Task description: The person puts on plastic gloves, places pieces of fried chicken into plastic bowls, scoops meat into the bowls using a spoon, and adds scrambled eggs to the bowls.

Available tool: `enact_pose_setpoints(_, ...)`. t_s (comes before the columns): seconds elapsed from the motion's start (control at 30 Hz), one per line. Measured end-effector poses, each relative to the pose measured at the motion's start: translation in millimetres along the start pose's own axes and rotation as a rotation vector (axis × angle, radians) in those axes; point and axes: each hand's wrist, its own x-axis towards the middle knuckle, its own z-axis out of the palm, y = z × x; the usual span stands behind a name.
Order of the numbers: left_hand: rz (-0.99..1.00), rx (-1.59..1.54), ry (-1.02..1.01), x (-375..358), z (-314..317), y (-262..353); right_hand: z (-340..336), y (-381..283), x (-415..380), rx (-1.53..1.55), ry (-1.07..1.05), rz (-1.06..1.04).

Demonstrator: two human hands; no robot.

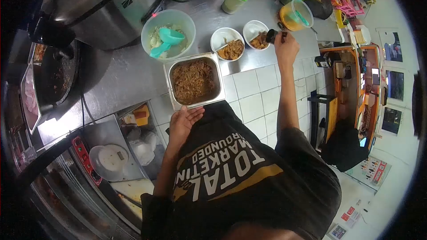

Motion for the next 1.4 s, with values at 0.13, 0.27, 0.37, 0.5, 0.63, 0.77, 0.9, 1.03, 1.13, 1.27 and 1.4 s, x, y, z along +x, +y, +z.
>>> enact_pose_setpoints(0.13,-0.008,-0.021,0.004,-1.9,1.0,0.4,7.5,12.2,-8.2,-0.079,-0.073,-0.015)
enact_pose_setpoints(0.27,-0.014,-0.010,0.017,-0.6,0.1,0.4,0.7,7.7,2.0,-0.184,0.014,-0.011)
enact_pose_setpoints(0.37,-0.017,-0.024,0.007,1.3,-4.4,-2.4,8.1,15.2,0.6,-0.056,0.079,0.000)
enact_pose_setpoints(0.5,-0.012,-0.012,-0.011,1.1,-4.4,-1.8,15.8,17.3,3.2,-0.115,0.007,-0.067)
enact_pose_setpoints(0.63,-0.027,-0.018,0.008,-0.2,-4.2,-0.9,-18.2,-36.4,-9.1,0.209,0.025,0.030)
enact_pose_setpoints(0.77,-0.007,-0.006,-0.005,0.1,-5.3,-3.1,3.0,-54.1,-45.4,0.276,-0.213,0.059)
enact_pose_setpoints(0.9,-0.007,-0.003,-0.012,1.1,-4.3,-2.5,19.5,-70.9,-58.6,0.147,-0.139,0.023)
enact_pose_setpoints(1.03,-0.023,0.005,0.012,0.1,0.6,-0.3,6.8,-89.8,-55.5,0.124,-0.142,0.072)
enact_pose_setpoints(1.13,-0.008,0.019,-0.018,0.4,-2.1,-1.3,-4.0,-87.3,-60.8,0.169,-0.200,0.074)
enact_pose_setpoints(1.27,-0.016,0.001,0.038,1.2,3.1,-1.0,-46.0,-106.9,-92.4,0.384,-0.123,-0.199)
enact_pose_setpoints(1.4,0.011,-0.032,0.033,-2.9,3.2,-2.7,-32.2,-119.2,-134.3,0.382,-0.480,-0.605)
